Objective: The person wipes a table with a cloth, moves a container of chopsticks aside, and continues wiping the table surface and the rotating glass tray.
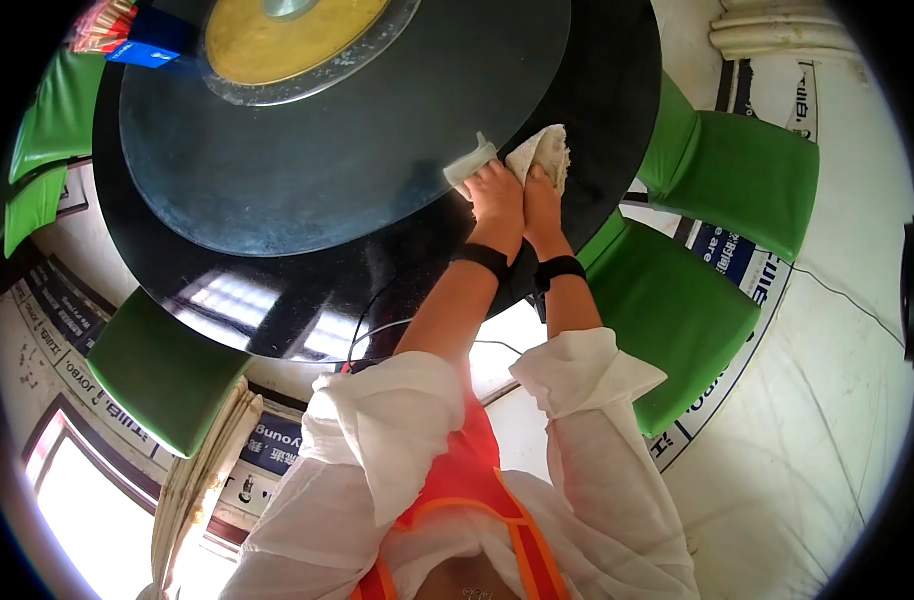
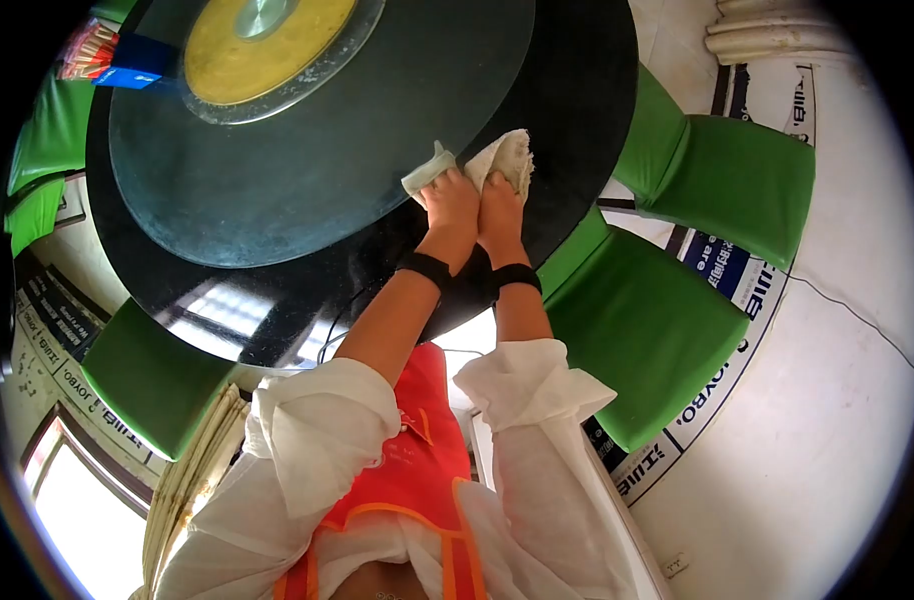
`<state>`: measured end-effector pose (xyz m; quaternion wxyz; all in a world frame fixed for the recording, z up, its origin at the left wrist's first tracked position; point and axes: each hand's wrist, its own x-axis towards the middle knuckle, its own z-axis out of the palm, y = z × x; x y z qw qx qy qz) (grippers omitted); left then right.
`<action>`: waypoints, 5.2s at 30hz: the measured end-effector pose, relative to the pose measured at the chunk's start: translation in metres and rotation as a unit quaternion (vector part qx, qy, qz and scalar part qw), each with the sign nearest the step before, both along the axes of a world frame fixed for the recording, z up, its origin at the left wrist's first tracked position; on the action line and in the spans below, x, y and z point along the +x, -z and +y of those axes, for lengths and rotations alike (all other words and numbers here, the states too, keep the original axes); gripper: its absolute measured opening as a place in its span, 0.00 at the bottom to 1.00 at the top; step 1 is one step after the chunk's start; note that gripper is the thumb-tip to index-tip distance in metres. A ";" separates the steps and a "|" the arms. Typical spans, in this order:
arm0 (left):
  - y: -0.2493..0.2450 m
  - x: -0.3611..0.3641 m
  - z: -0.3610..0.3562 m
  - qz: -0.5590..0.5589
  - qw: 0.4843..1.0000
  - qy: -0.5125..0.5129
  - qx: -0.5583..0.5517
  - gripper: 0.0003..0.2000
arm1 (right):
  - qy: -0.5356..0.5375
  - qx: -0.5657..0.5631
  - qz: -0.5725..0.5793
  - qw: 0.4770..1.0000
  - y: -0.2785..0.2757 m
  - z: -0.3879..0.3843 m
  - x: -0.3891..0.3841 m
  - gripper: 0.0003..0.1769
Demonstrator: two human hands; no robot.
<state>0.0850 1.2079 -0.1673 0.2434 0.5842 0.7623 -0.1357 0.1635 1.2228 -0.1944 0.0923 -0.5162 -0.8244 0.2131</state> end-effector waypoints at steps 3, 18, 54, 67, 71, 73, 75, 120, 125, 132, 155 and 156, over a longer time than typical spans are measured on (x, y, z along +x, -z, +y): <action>0.006 0.001 -0.003 0.026 0.996 -0.010 0.088 0.20 | -0.004 0.033 -0.016 0.999 0.003 0.002 0.000 0.14; 0.000 0.001 0.013 -0.079 0.988 -0.071 0.116 0.19 | 0.010 0.040 -0.003 0.999 -0.001 0.034 -0.004 0.09; 0.007 0.019 0.051 0.009 0.972 -0.119 0.205 0.07 | -0.042 0.044 -0.012 0.998 -0.001 0.086 0.004 0.09; 0.008 0.029 0.068 0.038 0.970 -0.160 0.181 0.07 | -0.087 0.028 0.004 0.996 0.001 0.110 0.011 0.08; 0.009 0.027 0.064 0.037 0.969 -0.158 0.187 0.10 | -0.064 0.012 0.073 0.995 0.006 0.110 0.008 0.09; 0.009 0.025 0.061 0.020 0.971 -0.150 0.186 0.11 | -0.091 0.013 0.055 0.994 0.004 0.111 0.011 0.09; 0.008 0.023 0.054 0.001 0.972 -0.146 0.183 0.11 | -0.120 0.012 0.035 0.992 0.001 0.108 0.014 0.09; -0.044 -0.118 -0.223 -0.379 0.860 -0.280 0.198 0.08 | 0.387 -0.401 0.585 0.590 0.021 0.027 -0.057 0.03; -0.032 -0.150 -0.259 -0.364 0.863 -0.300 0.182 0.08 | 0.387 -0.354 0.584 0.620 0.007 0.051 -0.046 0.09; -0.012 -0.161 -0.282 -0.408 0.828 -0.376 0.079 0.09 | 0.277 -0.402 0.559 0.670 0.017 -0.032 -0.067 0.12; -0.045 -0.175 -0.181 -0.024 0.987 -0.142 0.072 0.37 | 0.220 -0.427 0.610 0.631 0.029 0.058 -0.023 0.12; -0.043 -0.175 -0.182 -0.022 0.987 -0.134 0.085 0.39 | 0.202 -0.424 0.536 0.701 0.011 0.039 -0.038 0.13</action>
